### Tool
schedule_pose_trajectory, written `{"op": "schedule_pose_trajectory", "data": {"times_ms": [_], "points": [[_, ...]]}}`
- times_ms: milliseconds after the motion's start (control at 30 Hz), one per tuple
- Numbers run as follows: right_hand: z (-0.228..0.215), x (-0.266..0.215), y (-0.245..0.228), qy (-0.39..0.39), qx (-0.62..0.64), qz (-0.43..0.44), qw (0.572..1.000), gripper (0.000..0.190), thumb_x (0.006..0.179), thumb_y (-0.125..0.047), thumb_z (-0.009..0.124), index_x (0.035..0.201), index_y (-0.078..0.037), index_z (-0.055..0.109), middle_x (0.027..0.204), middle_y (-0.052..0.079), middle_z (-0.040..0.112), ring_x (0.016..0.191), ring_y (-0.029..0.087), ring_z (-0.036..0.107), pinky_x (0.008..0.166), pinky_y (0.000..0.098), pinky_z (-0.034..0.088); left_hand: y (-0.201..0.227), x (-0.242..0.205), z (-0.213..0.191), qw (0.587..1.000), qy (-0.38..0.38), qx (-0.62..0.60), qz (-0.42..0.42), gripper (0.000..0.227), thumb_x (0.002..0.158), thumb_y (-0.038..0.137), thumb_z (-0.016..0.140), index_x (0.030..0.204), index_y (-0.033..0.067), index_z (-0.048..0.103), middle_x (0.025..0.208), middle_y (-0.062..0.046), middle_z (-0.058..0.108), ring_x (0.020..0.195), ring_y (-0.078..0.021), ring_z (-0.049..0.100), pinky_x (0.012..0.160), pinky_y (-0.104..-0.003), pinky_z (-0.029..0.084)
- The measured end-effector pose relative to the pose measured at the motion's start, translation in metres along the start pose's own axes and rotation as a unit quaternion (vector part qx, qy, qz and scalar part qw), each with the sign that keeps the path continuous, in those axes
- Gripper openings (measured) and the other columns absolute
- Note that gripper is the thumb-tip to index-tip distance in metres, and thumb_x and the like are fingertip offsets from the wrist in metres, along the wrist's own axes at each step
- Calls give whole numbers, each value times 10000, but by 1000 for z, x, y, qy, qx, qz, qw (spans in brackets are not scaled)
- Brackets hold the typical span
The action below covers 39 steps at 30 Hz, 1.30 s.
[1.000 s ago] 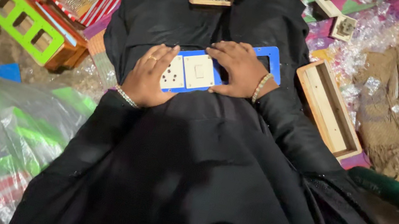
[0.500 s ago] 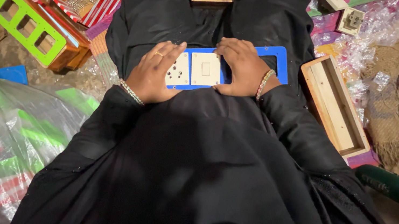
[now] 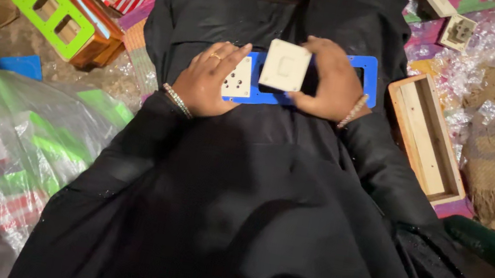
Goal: The person assembles a multi-gang switchboard by inserting white plastic switch and socket modules into a blue frame. They use a screwdriver to secure the modules and then insert screws into the back of the frame.
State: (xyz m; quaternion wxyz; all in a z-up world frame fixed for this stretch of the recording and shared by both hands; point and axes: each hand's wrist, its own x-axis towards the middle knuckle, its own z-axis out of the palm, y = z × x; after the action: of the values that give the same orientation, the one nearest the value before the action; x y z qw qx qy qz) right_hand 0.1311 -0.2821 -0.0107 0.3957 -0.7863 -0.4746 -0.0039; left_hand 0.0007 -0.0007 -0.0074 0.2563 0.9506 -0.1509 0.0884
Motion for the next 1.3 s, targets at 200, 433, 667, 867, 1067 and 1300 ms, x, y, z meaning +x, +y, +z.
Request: {"op": "schedule_pose_trajectory", "data": {"times_ms": [200,433,667,867,1067,1300], "points": [[-2,-18,15,65,236,126,961,684,818,-237,782,1379,3,474,1271,116,645,1247,219,641,1124,338,472,-2,4,-2,999,-31,5,-23,936,775,328,827,1573,103,394,1399,-179,567,1375,-383,500,1104,-544,399],[13,-24,18,53,303,129,943,651,831,-84,768,1392,-4,448,1273,96,628,1248,171,623,1116,317,472,-5,16,-7,993,-110,22,-34,977,718,317,821,1570,131,380,1447,-214,531,1390,-400,452,1111,-568,349],[16,-22,9,21,348,129,928,704,817,-51,768,1413,-5,398,1308,107,619,1327,181,587,1135,325,444,1,22,-11,990,-130,48,-27,934,754,380,828,1547,144,394,1465,-215,530,1384,-392,467,1108,-572,360],[16,-19,6,21,341,125,931,709,816,-45,783,1414,2,404,1324,122,614,1348,184,587,1160,328,437,7,30,-16,989,-147,32,-19,964,704,289,852,1537,89,409,1358,-205,581,1306,-383,531,1068,-534,412],[7,-19,1,-3,272,121,955,756,797,-72,809,1417,13,384,1329,133,592,1344,208,604,1154,341,446,15,30,-18,997,-43,13,56,913,759,268,846,1533,38,419,1315,-209,580,1264,-412,553,1073,-532,427],[1,-39,3,23,251,131,959,768,798,-73,807,1430,2,376,1349,203,583,1356,286,588,1156,378,438,23,38,-14,997,-22,-8,74,836,822,219,806,1551,63,426,1336,-204,580,1291,-402,536,1119,-518,394]]}}
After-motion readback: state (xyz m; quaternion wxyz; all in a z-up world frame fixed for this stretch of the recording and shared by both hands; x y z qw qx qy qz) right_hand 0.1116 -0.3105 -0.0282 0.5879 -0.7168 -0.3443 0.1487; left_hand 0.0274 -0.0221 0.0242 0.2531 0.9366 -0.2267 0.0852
